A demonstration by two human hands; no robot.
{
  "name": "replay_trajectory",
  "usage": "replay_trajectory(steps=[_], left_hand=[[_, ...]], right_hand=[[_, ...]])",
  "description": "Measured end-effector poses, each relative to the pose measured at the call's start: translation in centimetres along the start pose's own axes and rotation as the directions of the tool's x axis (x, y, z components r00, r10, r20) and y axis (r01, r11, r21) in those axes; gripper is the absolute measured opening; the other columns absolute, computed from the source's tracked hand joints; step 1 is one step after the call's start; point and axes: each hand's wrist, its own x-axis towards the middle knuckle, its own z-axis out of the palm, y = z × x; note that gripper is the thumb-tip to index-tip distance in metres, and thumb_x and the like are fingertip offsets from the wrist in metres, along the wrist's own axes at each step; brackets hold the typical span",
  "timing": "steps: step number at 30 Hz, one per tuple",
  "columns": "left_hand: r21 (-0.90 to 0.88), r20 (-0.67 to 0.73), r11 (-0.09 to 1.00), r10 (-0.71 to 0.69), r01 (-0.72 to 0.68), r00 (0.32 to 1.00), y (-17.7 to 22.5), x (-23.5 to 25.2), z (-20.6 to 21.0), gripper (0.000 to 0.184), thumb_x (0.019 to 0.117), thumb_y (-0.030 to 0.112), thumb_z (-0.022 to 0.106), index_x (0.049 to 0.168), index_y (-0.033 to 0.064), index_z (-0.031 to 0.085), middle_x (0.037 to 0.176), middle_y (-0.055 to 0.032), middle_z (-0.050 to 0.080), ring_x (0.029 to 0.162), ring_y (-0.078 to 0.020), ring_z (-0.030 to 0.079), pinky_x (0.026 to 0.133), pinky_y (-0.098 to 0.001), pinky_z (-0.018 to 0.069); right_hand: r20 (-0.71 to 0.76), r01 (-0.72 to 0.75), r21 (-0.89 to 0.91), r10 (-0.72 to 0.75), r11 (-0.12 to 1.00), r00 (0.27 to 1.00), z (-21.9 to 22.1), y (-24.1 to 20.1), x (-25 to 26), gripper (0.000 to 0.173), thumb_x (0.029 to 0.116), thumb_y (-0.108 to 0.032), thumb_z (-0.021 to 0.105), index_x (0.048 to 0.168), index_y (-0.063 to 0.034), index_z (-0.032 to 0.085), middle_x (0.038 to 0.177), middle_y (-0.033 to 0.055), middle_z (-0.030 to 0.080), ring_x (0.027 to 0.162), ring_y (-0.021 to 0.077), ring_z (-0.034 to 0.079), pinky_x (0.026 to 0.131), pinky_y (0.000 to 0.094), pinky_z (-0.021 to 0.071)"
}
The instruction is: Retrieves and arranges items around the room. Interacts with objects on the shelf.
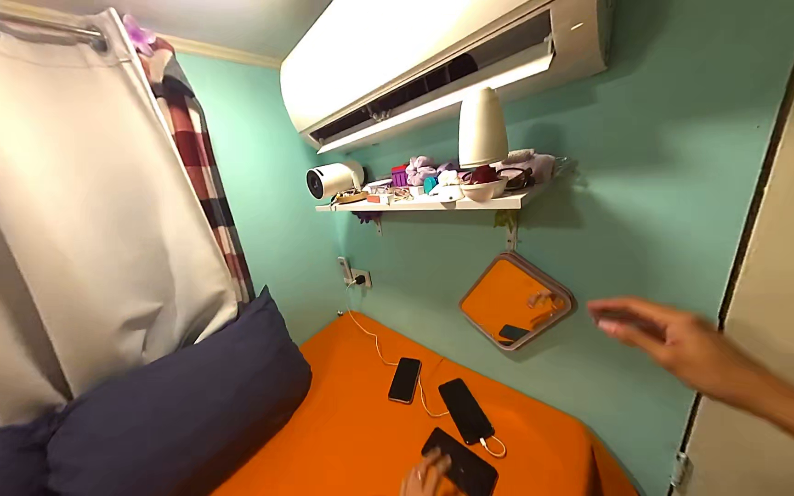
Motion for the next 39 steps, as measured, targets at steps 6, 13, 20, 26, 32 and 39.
replay_trajectory(steps=[6,13,20,26,32,39], left_hand=[[0.095,-0.450,0.943,0.327,-0.319,0.831,12.5,22.4,-22.3,0.045,0.1009,0.021,0.061,0.135,-0.0078,0.056,0.130,-0.0246,0.063,0.123,-0.0359,0.061,0.102,-0.0493,0.0507],[-0.166,-0.480,0.942,0.182,-0.292,0.858,21.0,32.9,-27.9,0.092,0.0849,0.041,0.082,0.150,-0.0044,0.035,0.132,-0.0233,0.061,0.127,-0.0431,0.053,0.105,-0.0589,0.0440],[-0.193,-0.492,0.925,0.196,-0.326,0.848,21.9,33.3,-27.1,0.098,0.0810,0.044,0.085,0.152,-0.0012,0.034,0.142,-0.0200,0.056,0.134,-0.0421,0.047,0.109,-0.0609,0.0385],[-0.454,-0.324,0.769,0.329,-0.450,0.887,21.7,26.2,-32.5,0.086,0.0894,0.019,0.079,0.156,0.0075,0.026,0.121,-0.0111,0.070,0.105,-0.0179,0.071,0.092,-0.0355,0.0587],[-0.505,-0.354,0.786,0.189,-0.357,0.916,14.0,17.3,-30.3,0.077,0.0858,0.023,0.080,0.148,0.0003,0.041,0.122,-0.0105,0.070,0.113,-0.0204,0.069,0.100,-0.0384,0.0579],[-0.546,-0.257,0.832,-0.273,0.094,0.927,0.2,0.2,-16.1,0.096,0.0787,0.014,0.086,0.150,-0.0163,0.029,0.137,-0.0265,0.059,0.125,-0.0221,0.062,0.109,-0.0364,0.0498]], right_hand=[[-0.345,0.259,-0.347,-0.380,0.901,0.858,-5.2,-15.0,12.1,0.051,0.0975,-0.030,0.069,0.132,0.0044,0.056,0.128,0.0249,0.064,0.118,0.0377,0.064,0.098,0.0563,0.0533],[-0.372,-0.042,-0.184,-0.030,0.982,0.928,-3.2,-19.0,23.4,0.092,0.0836,-0.049,0.082,0.146,0.0014,0.037,0.118,0.0283,0.065,0.109,0.0444,0.065,0.093,0.0636,0.0489],[-0.429,0.041,-0.287,-0.167,0.957,0.888,-2.2,-20.5,22.8,0.089,0.0756,-0.036,0.090,0.143,-0.0009,0.043,0.113,0.0249,0.066,0.107,0.0428,0.064,0.092,0.0623,0.0479],[-0.412,0.343,-0.169,-0.383,0.924,0.827,-1.3,-25.6,19.2,0.079,0.0729,-0.043,0.088,0.131,-0.0086,0.048,0.098,0.0031,0.072,0.083,0.0114,0.072,0.074,0.0323,0.0607],[0.052,0.461,0.046,-0.463,0.886,0.885,3.5,-25.6,18.0,0.077,0.0844,-0.052,0.080,0.140,-0.0097,0.047,0.093,0.0020,0.072,0.081,0.0117,0.072,0.075,0.0341,0.0626],[0.205,0.491,-0.363,-0.446,0.792,0.871,1.2,-19.6,25.3,0.059,0.0961,-0.042,0.071,0.134,0.0022,0.059,0.126,0.0242,0.063,0.117,0.0384,0.062,0.103,0.0546,0.0478]])
